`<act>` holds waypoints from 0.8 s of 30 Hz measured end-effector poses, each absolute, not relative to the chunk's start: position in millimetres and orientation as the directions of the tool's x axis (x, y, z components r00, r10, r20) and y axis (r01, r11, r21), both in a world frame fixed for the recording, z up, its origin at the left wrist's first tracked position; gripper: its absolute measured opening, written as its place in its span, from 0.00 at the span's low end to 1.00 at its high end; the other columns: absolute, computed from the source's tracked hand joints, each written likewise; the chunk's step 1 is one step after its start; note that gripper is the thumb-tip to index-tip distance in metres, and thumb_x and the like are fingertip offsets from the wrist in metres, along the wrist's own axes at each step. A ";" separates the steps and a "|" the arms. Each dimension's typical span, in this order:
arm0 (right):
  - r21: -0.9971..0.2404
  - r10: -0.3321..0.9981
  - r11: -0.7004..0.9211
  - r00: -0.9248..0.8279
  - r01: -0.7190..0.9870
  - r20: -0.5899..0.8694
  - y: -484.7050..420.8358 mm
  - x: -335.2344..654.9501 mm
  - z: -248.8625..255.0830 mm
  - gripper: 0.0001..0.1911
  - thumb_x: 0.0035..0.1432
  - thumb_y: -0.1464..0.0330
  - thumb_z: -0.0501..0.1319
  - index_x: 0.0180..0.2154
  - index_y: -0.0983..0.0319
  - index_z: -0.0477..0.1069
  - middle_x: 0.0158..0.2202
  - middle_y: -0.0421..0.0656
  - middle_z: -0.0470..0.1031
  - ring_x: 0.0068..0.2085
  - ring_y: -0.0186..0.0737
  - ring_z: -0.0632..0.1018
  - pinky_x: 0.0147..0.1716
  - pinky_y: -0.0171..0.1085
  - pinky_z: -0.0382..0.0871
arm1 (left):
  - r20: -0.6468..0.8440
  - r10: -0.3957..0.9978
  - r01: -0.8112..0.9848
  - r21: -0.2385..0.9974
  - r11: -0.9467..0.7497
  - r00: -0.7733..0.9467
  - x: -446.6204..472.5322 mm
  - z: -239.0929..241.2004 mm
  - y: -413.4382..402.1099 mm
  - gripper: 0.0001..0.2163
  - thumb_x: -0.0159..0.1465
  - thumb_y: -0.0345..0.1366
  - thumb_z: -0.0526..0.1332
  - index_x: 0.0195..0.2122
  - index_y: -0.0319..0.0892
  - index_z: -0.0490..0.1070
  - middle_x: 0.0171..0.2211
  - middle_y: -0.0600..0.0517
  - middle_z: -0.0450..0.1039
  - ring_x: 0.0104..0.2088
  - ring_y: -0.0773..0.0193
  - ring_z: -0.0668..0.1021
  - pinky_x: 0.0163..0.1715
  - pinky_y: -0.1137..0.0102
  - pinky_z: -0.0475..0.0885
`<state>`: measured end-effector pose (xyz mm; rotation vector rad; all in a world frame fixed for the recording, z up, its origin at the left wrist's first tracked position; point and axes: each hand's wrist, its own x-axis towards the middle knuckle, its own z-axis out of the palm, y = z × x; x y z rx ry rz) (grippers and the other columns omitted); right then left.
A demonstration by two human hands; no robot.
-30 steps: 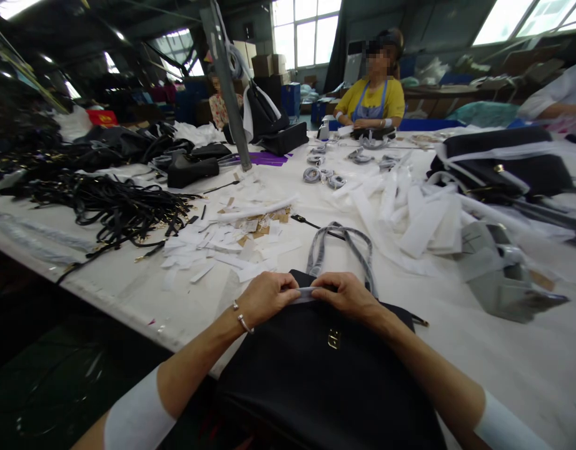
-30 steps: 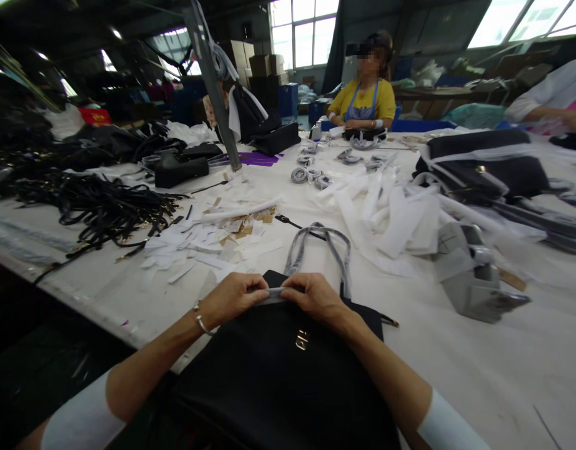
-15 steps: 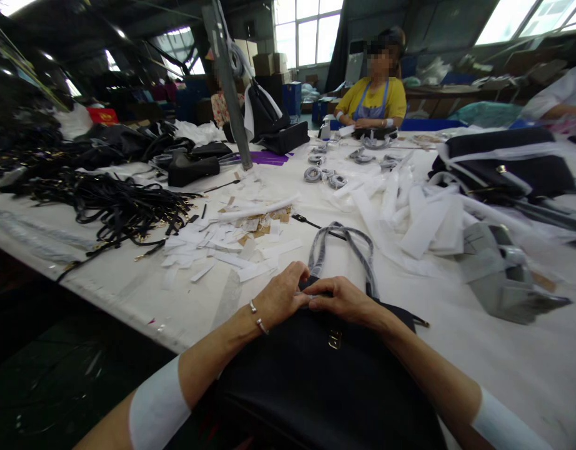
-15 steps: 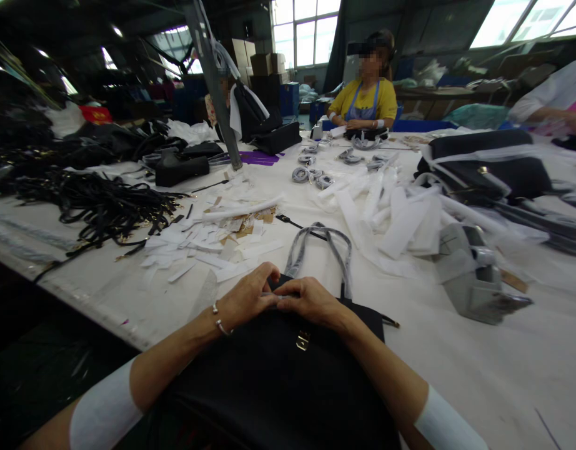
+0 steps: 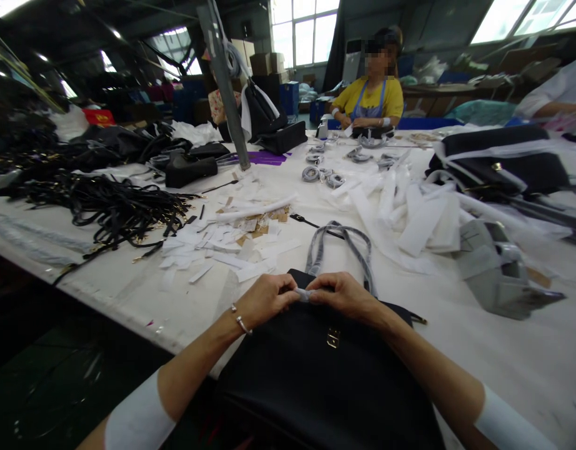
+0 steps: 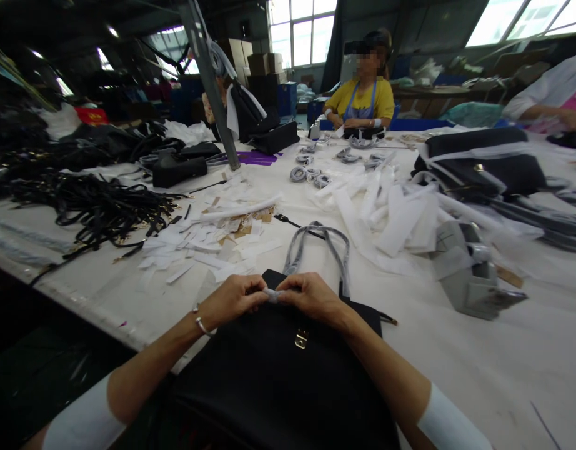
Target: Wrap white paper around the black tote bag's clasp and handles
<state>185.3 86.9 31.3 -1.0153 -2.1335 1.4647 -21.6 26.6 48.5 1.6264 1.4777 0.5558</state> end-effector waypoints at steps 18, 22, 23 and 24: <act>-0.867 0.879 0.231 -0.477 0.442 -0.009 59.8 213.7 38.9 0.07 0.55 0.65 0.62 0.31 0.60 0.78 0.30 0.39 0.80 0.32 0.37 0.77 0.33 0.33 0.67 | -0.474 0.841 0.038 0.876 0.481 0.260 -30.4 27.1 13.8 0.20 0.54 0.51 0.67 0.31 0.37 0.66 0.21 0.53 0.74 0.15 0.74 0.71 0.13 0.81 0.63; -0.877 0.890 0.198 -0.456 0.437 -0.026 52.5 198.6 34.8 0.07 0.54 0.66 0.62 0.33 0.59 0.79 0.31 0.39 0.80 0.33 0.37 0.78 0.34 0.33 0.67 | -0.472 0.833 0.054 0.877 0.478 0.287 -25.0 29.0 10.7 0.20 0.54 0.51 0.66 0.33 0.37 0.66 0.22 0.52 0.74 0.16 0.73 0.72 0.13 0.80 0.64; -0.885 0.896 0.164 -0.440 0.436 -0.051 52.0 197.0 33.4 0.08 0.54 0.66 0.62 0.33 0.60 0.79 0.31 0.39 0.80 0.32 0.37 0.78 0.33 0.33 0.67 | -0.471 0.833 0.062 0.878 0.474 0.291 -24.5 29.1 10.1 0.20 0.54 0.51 0.66 0.33 0.37 0.67 0.22 0.53 0.74 0.16 0.73 0.72 0.14 0.80 0.64; -0.892 0.902 0.119 -0.422 0.435 -0.086 51.8 196.2 32.0 0.08 0.54 0.65 0.62 0.32 0.60 0.79 0.29 0.40 0.80 0.31 0.37 0.77 0.32 0.33 0.67 | -0.469 0.833 0.071 0.880 0.470 0.293 -24.2 29.0 9.3 0.20 0.55 0.51 0.66 0.33 0.37 0.67 0.22 0.53 0.74 0.16 0.72 0.72 0.14 0.80 0.64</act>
